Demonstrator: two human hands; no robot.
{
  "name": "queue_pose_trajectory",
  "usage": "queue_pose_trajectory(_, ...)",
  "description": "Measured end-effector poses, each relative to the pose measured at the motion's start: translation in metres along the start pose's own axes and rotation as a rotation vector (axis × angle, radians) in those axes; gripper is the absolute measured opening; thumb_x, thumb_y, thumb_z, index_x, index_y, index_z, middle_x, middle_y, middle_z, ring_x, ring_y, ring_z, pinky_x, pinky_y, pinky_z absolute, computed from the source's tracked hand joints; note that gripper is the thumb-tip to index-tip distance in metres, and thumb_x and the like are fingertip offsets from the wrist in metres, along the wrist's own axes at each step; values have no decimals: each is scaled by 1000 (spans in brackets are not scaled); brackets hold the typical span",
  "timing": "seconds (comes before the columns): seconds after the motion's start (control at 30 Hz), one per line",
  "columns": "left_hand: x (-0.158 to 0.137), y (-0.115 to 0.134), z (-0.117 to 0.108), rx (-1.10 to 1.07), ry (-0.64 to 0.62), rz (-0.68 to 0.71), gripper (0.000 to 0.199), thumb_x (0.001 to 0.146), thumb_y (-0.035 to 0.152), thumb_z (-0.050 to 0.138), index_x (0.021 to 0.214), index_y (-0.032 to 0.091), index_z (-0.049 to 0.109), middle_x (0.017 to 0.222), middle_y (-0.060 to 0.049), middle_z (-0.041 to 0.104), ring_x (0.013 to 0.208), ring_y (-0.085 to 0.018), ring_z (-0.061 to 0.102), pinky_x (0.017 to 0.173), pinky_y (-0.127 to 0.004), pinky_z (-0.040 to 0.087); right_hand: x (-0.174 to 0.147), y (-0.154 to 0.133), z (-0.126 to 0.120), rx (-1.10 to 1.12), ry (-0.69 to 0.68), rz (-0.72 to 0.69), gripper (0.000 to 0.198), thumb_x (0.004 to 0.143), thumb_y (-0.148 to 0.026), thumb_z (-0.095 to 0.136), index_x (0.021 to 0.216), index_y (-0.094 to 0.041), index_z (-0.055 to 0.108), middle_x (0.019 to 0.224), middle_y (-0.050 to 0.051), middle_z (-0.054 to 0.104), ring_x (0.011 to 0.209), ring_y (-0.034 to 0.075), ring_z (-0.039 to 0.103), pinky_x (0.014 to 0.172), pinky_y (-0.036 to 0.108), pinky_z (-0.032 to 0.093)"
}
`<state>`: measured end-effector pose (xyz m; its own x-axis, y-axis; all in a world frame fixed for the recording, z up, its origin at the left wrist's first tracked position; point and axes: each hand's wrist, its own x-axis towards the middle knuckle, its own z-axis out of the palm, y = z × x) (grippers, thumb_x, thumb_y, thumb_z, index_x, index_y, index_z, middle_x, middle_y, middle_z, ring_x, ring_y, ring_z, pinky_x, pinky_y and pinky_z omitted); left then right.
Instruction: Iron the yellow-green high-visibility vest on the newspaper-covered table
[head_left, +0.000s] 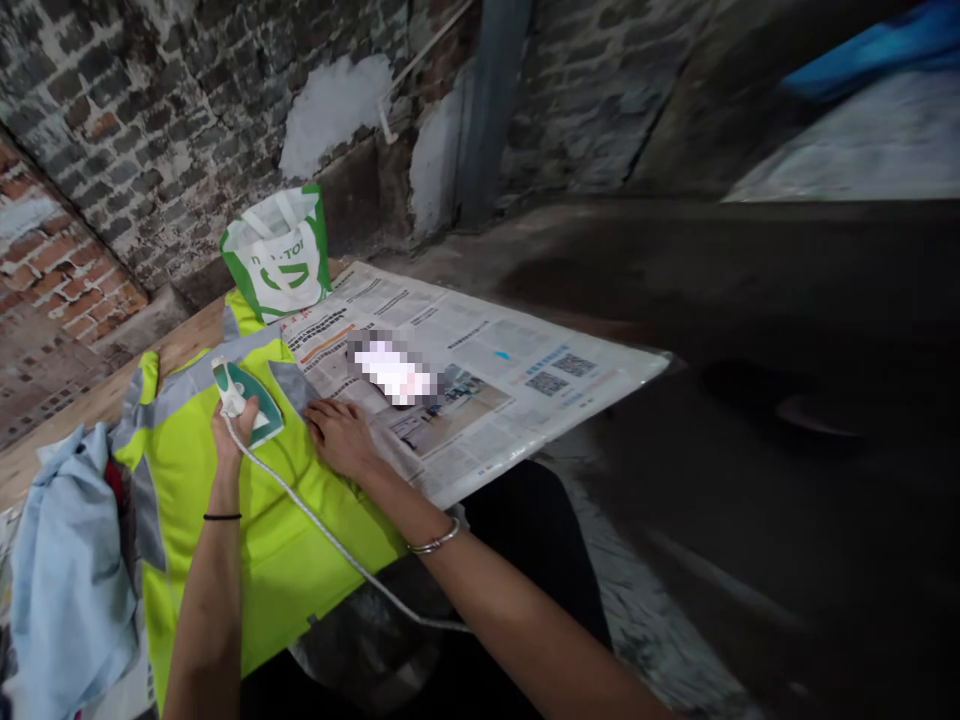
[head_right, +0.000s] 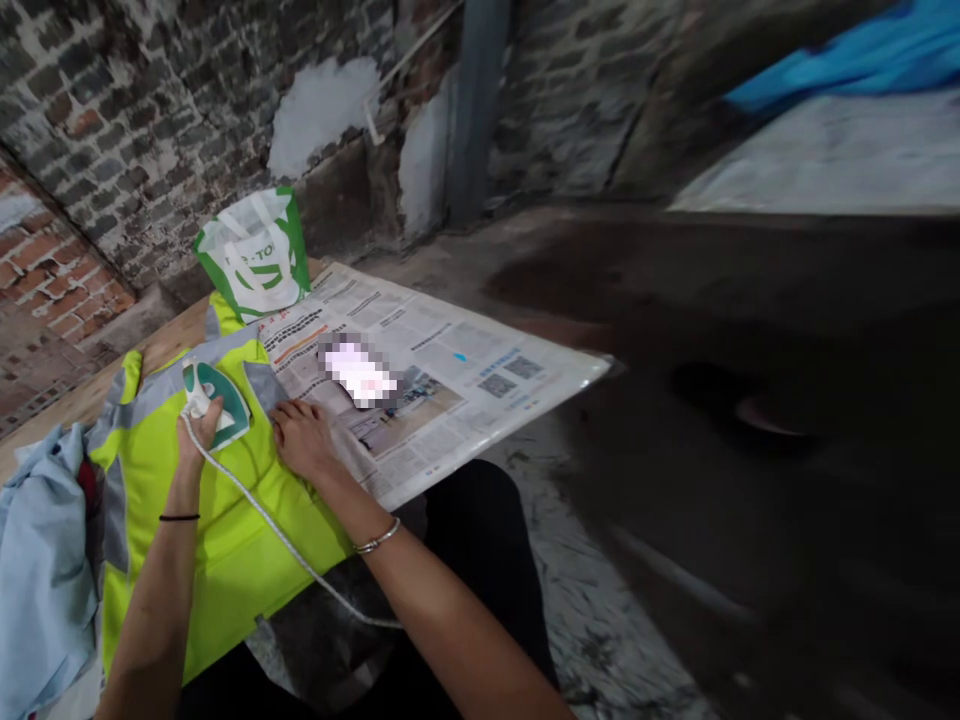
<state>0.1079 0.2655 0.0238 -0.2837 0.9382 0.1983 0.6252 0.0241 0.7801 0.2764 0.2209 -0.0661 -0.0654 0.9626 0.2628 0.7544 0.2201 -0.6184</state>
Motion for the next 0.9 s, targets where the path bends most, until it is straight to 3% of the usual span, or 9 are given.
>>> queue_pose_trajectory(0.13, -7, 5, -4, -3, -14, -8, 26, 80, 31, 76, 100, 15, 73, 93, -10, 79, 93, -27, 75, 87, -37, 60, 2, -1, -1, 18, 3, -4, 40, 105, -22, 45, 134, -21, 73, 147, 10, 67, 141, 28, 52, 114, 46, 36)
queue_pose_trajectory(0.37, -88, -16, -25, 16, -51, 32, 25, 75, 40, 78, 89, 20, 73, 90, -7, 78, 90, -27, 75, 87, -39, 61, 1, 0, 0, 13, 28, -2, 38, 105, -23, 48, 132, -22, 74, 148, 10, 67, 140, 29, 53, 114, 44, 36)
queue_pose_trajectory(0.5, -105, -25, -31, 38, -79, 81, 24, 71, 42, 80, 81, 22, 73, 88, -8, 77, 94, -30, 75, 92, -42, 60, 0, 2, 3, 17, 34, -5, 38, 104, -23, 48, 132, -23, 74, 147, 9, 67, 140, 29, 52, 114, 45, 35)
queue_pose_trajectory(0.6, -86, -23, -25, 14, -93, 75, 26, 71, 39, 80, 89, 20, 75, 90, -8, 78, 92, -28, 74, 92, -41, 60, -1, 4, 5, 15, 44, -9, 39, 105, -23, 46, 131, -24, 75, 147, 10, 68, 140, 29, 53, 114, 46, 36)
queue_pose_trajectory(0.77, -19, -11, -3, -10, -53, 27, 34, 78, 35, 77, 105, 14, 74, 89, -8, 79, 84, -24, 74, 81, -34, 60, -2, 5, 5, -4, 26, -11, 39, 106, -24, 46, 133, -21, 74, 148, 10, 67, 139, 29, 53, 114, 45, 36)
queue_pose_trajectory(0.9, 18, 1, 3, 3, -9, -11, 26, 81, 29, 76, 100, 12, 73, 90, -10, 79, 89, -25, 74, 83, -34, 58, -1, 3, 3, -12, 5, 4, 41, 106, -23, 44, 135, -22, 73, 149, 9, 66, 141, 28, 52, 115, 46, 36)
